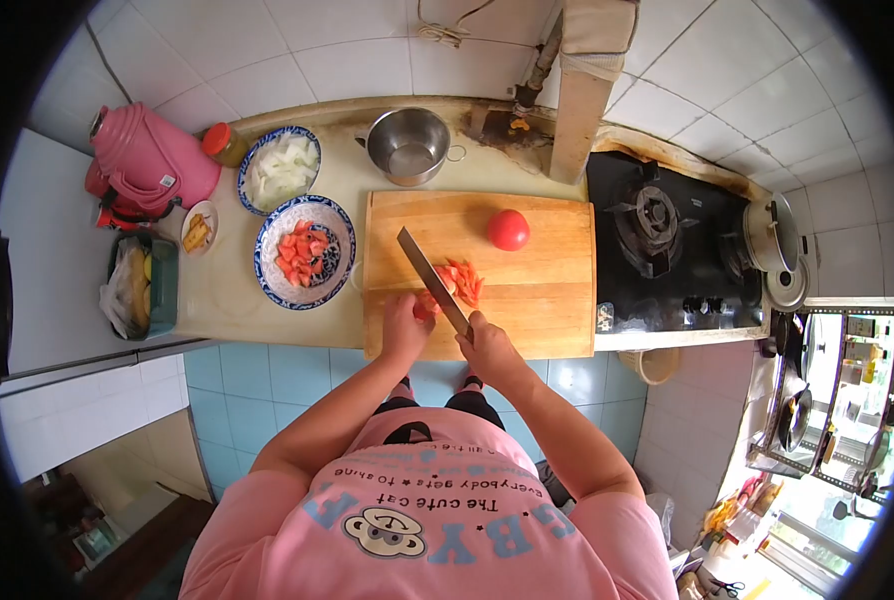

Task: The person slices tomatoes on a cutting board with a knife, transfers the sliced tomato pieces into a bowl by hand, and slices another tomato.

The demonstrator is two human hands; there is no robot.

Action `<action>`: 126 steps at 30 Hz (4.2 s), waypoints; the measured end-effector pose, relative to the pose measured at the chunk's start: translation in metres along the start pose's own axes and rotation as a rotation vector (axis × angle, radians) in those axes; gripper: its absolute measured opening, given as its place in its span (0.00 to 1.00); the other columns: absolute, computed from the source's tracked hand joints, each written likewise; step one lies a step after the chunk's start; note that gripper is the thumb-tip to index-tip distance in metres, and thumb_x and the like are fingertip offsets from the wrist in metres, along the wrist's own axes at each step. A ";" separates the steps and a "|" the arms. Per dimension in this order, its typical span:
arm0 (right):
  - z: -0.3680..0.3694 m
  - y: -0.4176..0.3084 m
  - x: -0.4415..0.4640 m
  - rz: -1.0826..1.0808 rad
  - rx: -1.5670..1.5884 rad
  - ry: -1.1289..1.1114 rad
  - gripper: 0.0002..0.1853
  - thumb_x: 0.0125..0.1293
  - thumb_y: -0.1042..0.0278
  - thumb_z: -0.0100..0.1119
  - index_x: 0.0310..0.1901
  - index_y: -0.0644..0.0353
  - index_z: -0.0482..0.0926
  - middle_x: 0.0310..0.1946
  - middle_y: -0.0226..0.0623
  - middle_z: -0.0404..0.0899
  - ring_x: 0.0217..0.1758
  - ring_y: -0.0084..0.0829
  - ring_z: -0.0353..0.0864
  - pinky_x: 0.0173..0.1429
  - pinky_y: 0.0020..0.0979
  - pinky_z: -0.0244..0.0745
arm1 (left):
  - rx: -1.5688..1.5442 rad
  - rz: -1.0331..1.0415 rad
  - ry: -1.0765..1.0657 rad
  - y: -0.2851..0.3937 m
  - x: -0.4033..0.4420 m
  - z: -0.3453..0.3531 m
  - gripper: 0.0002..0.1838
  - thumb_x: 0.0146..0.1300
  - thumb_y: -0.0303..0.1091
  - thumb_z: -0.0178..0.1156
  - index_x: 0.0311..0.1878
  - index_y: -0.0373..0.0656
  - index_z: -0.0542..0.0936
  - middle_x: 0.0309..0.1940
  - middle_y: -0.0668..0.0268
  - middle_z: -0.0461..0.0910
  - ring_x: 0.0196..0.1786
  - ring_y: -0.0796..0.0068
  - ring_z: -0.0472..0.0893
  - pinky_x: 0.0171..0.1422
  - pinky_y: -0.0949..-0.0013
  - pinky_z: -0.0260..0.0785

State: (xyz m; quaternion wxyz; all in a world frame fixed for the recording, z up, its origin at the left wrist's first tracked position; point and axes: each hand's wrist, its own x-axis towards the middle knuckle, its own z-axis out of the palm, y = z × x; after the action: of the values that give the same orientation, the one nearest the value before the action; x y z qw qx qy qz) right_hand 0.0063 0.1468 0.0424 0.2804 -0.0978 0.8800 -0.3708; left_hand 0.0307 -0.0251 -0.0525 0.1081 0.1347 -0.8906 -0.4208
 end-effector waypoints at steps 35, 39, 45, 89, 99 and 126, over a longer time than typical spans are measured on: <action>0.018 0.007 0.044 -0.071 -0.142 0.110 0.15 0.66 0.69 0.61 0.45 0.69 0.67 0.30 0.62 0.80 0.38 0.62 0.81 0.41 0.52 0.75 | 0.056 0.009 -0.112 -0.004 0.008 -0.012 0.20 0.50 0.26 0.67 0.45 0.43 0.70 0.44 0.52 0.74 0.49 0.46 0.76 0.50 0.52 0.73; 0.015 0.010 0.037 -0.072 -0.080 0.129 0.15 0.66 0.68 0.61 0.44 0.68 0.67 0.30 0.61 0.80 0.38 0.62 0.80 0.41 0.52 0.75 | 0.060 0.020 -0.100 -0.012 0.012 -0.012 0.20 0.49 0.26 0.68 0.44 0.43 0.71 0.43 0.53 0.74 0.47 0.47 0.76 0.50 0.53 0.72; 0.002 -0.008 0.008 -0.054 0.014 0.106 0.15 0.66 0.68 0.62 0.43 0.68 0.67 0.28 0.59 0.79 0.36 0.60 0.81 0.39 0.48 0.75 | -0.039 0.049 -0.048 -0.013 0.014 -0.002 0.17 0.49 0.24 0.68 0.41 0.42 0.73 0.40 0.55 0.74 0.44 0.49 0.76 0.48 0.54 0.71; -0.015 -0.004 0.009 -0.096 -0.149 -0.039 0.14 0.68 0.66 0.60 0.41 0.67 0.66 0.28 0.58 0.80 0.36 0.60 0.81 0.40 0.51 0.75 | -0.097 0.132 -0.148 -0.026 0.031 -0.010 0.11 0.52 0.21 0.66 0.38 0.39 0.77 0.35 0.58 0.76 0.33 0.61 0.78 0.37 0.63 0.72; 0.013 -0.005 0.041 -0.060 -0.231 -0.033 0.15 0.68 0.66 0.60 0.43 0.67 0.66 0.30 0.61 0.80 0.38 0.62 0.80 0.41 0.53 0.73 | -0.096 0.108 -0.159 -0.022 0.032 -0.015 0.11 0.52 0.21 0.66 0.39 0.40 0.77 0.35 0.58 0.76 0.33 0.62 0.80 0.37 0.62 0.73; -0.020 0.000 -0.004 -0.022 -0.046 -0.056 0.14 0.67 0.67 0.61 0.39 0.67 0.67 0.28 0.58 0.80 0.34 0.58 0.82 0.37 0.47 0.75 | -0.090 0.161 -0.124 -0.015 0.024 -0.021 0.14 0.51 0.20 0.65 0.41 0.42 0.77 0.39 0.58 0.78 0.45 0.52 0.78 0.49 0.57 0.72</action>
State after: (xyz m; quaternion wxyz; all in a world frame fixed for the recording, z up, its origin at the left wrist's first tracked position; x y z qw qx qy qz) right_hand -0.0012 0.1600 0.0554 0.2984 -0.1240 0.8791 -0.3504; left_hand 0.0168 -0.0575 -0.0492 0.0920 0.0314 -0.8837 -0.4579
